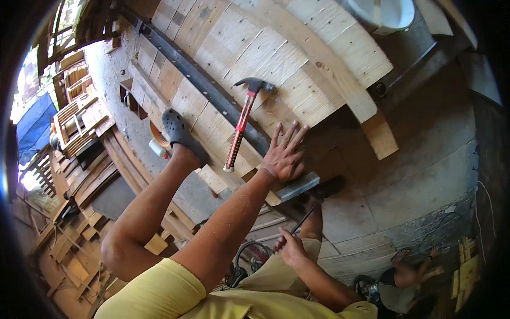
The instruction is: The person assembles a wooden structure by placing planks and hammering nails into them. They use a hammer to secure the planks together, working methodically across the surface.
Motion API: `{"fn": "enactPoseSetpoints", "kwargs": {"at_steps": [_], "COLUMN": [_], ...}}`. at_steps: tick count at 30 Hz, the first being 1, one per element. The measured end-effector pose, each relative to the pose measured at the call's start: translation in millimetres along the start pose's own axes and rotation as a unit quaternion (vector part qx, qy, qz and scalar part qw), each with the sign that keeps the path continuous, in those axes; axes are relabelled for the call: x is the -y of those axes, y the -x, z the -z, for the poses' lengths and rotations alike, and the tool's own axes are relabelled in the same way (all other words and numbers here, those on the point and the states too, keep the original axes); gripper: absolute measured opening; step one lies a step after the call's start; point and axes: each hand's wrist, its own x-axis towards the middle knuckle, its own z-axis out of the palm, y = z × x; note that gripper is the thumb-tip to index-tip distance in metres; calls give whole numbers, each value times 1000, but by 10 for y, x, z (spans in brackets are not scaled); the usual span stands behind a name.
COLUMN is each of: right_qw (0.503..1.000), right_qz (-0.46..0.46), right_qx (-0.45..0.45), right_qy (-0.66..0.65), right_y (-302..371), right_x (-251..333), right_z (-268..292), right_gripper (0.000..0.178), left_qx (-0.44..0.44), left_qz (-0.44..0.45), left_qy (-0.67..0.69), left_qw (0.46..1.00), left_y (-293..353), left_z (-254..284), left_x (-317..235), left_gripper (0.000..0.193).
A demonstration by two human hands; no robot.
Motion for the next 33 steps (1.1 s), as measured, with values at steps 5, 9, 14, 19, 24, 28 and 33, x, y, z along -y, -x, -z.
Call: {"fn": "enactPoseSetpoints", "kwargs": {"at_steps": [5, 9, 14, 19, 24, 28, 33], "right_qw": [985, 997, 987, 967, 964, 960, 941], "right_qz": [-132, -46, 105, 216, 235, 266, 338], "right_qx": [-7, 42, 124, 83, 102, 89, 7], "right_qy": [109, 45, -8, -110, -75, -7, 26], "right_y": [499, 627, 579, 479, 502, 464, 629], "right_x": [672, 579, 189, -490, -944, -950, -579], "right_z": [-100, 57, 199, 776, 1326, 1574, 2017], "right_gripper": [21, 23, 45, 51, 48, 42, 39], "left_qx": [-36, -9, -2, -47, -41, -7, 71], "left_qz": [7, -2, 11, -11, -4, 0, -55], "left_qy": [-25, -5, -56, -53, -102, -118, 15], "left_qw": [999, 1000, 998, 997, 994, 993, 996], "left_y": [127, 64, 181, 125, 211, 377, 1012], "left_z": [0, 54, 3, -90, -63, 75, 1467], "left_x": [80, -64, 39, -74, -119, -64, -236], "left_gripper": [38, 38, 42, 38, 38, 42, 45]}}
